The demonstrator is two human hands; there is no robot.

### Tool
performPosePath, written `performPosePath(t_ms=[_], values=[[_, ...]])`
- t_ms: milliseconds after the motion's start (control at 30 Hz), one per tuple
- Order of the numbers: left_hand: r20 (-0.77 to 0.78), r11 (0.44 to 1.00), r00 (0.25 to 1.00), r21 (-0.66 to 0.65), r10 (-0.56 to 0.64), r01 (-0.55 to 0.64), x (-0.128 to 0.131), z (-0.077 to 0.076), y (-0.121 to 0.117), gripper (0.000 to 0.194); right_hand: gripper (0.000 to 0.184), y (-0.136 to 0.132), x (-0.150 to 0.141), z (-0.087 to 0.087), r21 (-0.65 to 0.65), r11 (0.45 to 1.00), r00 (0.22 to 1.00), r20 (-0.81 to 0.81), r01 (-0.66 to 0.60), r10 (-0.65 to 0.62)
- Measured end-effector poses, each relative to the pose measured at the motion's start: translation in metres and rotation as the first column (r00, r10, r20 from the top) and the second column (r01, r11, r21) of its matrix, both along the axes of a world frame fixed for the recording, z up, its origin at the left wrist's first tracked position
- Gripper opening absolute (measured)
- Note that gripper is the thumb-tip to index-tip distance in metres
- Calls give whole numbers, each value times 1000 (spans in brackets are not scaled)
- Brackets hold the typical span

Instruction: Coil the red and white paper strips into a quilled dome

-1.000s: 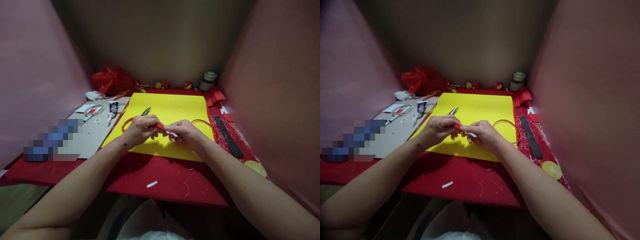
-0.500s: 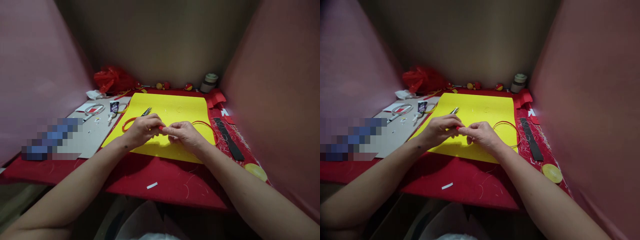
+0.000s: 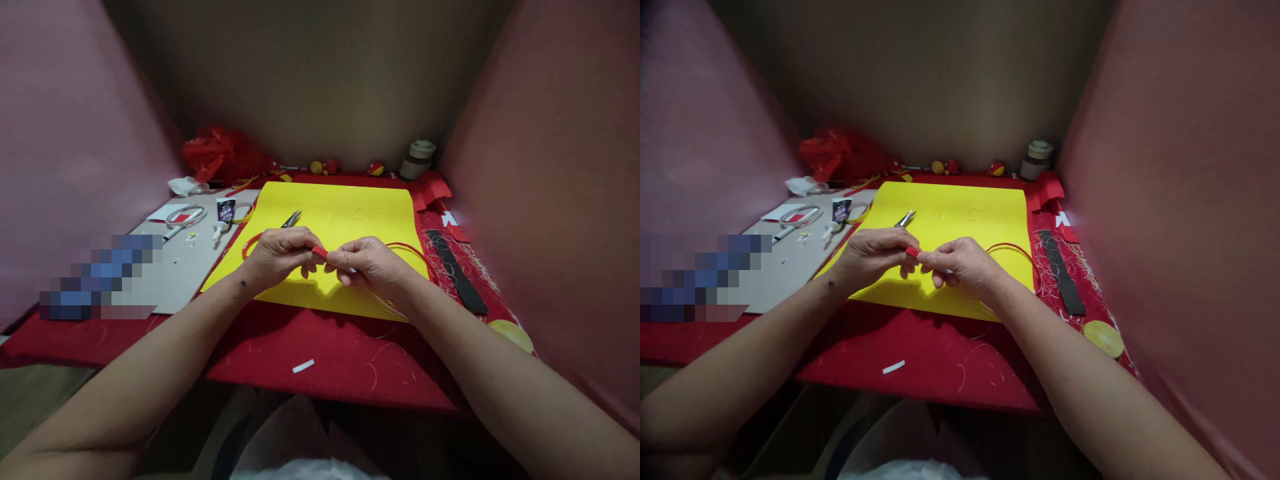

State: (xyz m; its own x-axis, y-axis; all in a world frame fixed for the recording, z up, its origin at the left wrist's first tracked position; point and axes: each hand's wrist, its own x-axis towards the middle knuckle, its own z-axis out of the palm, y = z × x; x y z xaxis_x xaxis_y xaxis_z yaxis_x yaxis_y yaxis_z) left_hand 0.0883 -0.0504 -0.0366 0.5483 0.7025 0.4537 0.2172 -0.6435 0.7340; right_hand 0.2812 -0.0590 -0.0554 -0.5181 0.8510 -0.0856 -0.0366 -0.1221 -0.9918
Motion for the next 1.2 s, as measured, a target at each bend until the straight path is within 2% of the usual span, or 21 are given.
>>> performPosePath(t_ms=[167, 300, 400, 500, 567, 633, 667, 733, 767, 833, 867, 967, 1200], values=[[-98, 989, 995, 145, 14, 0, -2, -1, 2, 11, 32, -1, 0, 1, -40, 999, 1000, -1, 23, -23], [-186, 957, 980, 290, 68, -12, -4, -1, 4, 11, 29, -2, -1, 1, -64, 998, 998, -58, 12, -16], [-252, 895, 961, 446, 119, 6, -6, -3, 7, 14, 30, -2, -3, -1, -50, 997, 997, -54, 53, -55], [-329, 808, 927, 587, 182, 49, -6, -5, 8, 18, 32, -1, -4, -4, 50, 991, 987, 97, 127, -132], [-351, 770, 908, 636, 227, 53, -5, -5, 7, 18, 33, -1, -4, -4, 140, 980, 969, 184, 141, -166], [-312, 792, 921, 611, 233, 7, -2, -3, 4, 15, 35, -1, -3, -2, 171, 979, 975, 174, 112, -142], [-268, 835, 941, 550, 209, -28, -1, -2, 2, 12, 34, -2, -2, 0, 166, 982, 985, 130, 88, -110], [-134, 944, 984, 321, 118, -69, 3, 0, -3, 7, 32, -3, -1, 1, 147, 989, 999, 10, 33, -34], [-54, 981, 996, 185, 77, -66, 4, 1, -5, 5, 31, -4, -1, 2, 139, 990, 999, -44, 6, 0], [83, 999, 996, -24, 41, -39, 7, 0, -8, 3, 28, -4, -1, 2, 116, 993, 991, -124, -29, 44], [124, 997, 991, -72, 48, -40, 8, -1, -8, 2, 27, -5, -1, 2, 102, 994, 987, -150, -40, 55], [139, 995, 987, -65, 84, -75, 10, -4, -9, 4, 27, -4, 0, 2, 56, 998, 986, -158, -43, 51], [-6, 981, 994, 162, 111, -109, 4, -5, -4, 6, 34, 0, 3, 5, 57, 998, 997, 76, 17, -22]])
